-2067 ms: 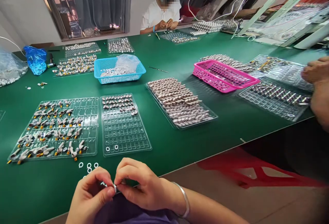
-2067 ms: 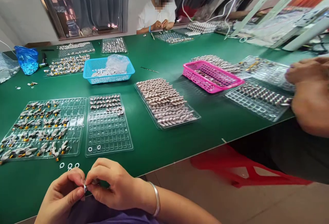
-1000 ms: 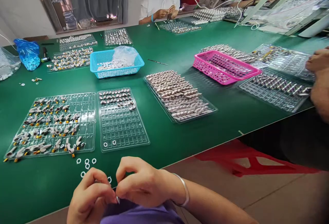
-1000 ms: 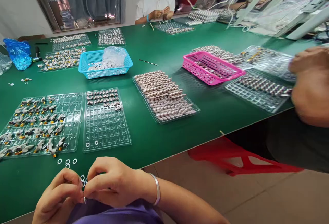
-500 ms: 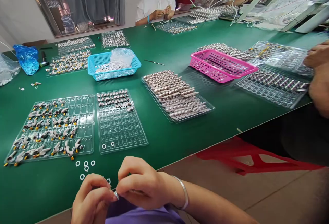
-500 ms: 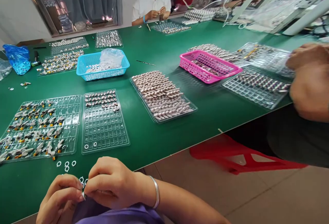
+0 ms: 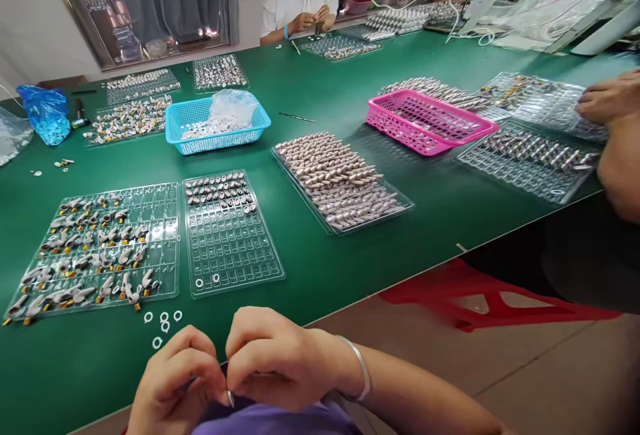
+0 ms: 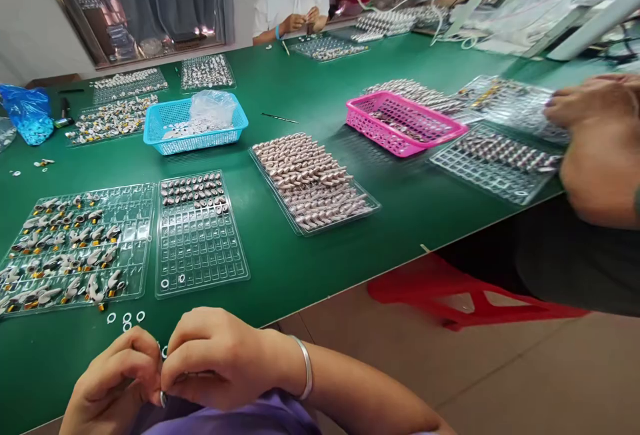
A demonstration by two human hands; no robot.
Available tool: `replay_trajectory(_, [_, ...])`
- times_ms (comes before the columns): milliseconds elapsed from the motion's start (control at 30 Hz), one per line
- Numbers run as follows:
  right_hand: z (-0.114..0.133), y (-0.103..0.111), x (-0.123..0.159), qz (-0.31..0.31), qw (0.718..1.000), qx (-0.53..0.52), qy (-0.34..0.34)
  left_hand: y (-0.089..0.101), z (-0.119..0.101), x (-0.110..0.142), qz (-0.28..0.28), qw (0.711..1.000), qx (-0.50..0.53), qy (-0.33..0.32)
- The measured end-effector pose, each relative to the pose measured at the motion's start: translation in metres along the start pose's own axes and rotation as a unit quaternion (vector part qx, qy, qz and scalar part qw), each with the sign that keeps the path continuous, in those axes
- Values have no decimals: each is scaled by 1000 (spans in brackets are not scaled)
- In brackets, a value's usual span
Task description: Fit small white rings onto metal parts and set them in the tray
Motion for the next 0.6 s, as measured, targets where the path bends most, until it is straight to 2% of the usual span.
replay_trajectory(200, [-9,-7,9,14,999,17,-38,2,-1,5,-42,999,-6,-27])
replay_trajectory(433, [-5,-8,6,22,999,43,-7,2,-2,7,-28,998,-23,-46])
replay_trajectory(600, [0,-1,1,-21,999,30,19,2,-7,8,-16,993,-80,-80])
Point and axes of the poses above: each hand's wrist, its own x-axis away from the middle knuckle, its own y-axis out of the back of the hand, z = x × y, the point moved 6 cm from there along -x, towards the middle knuckle, and after that the axes turned 1 degree about -x, right-handed, at the moved point
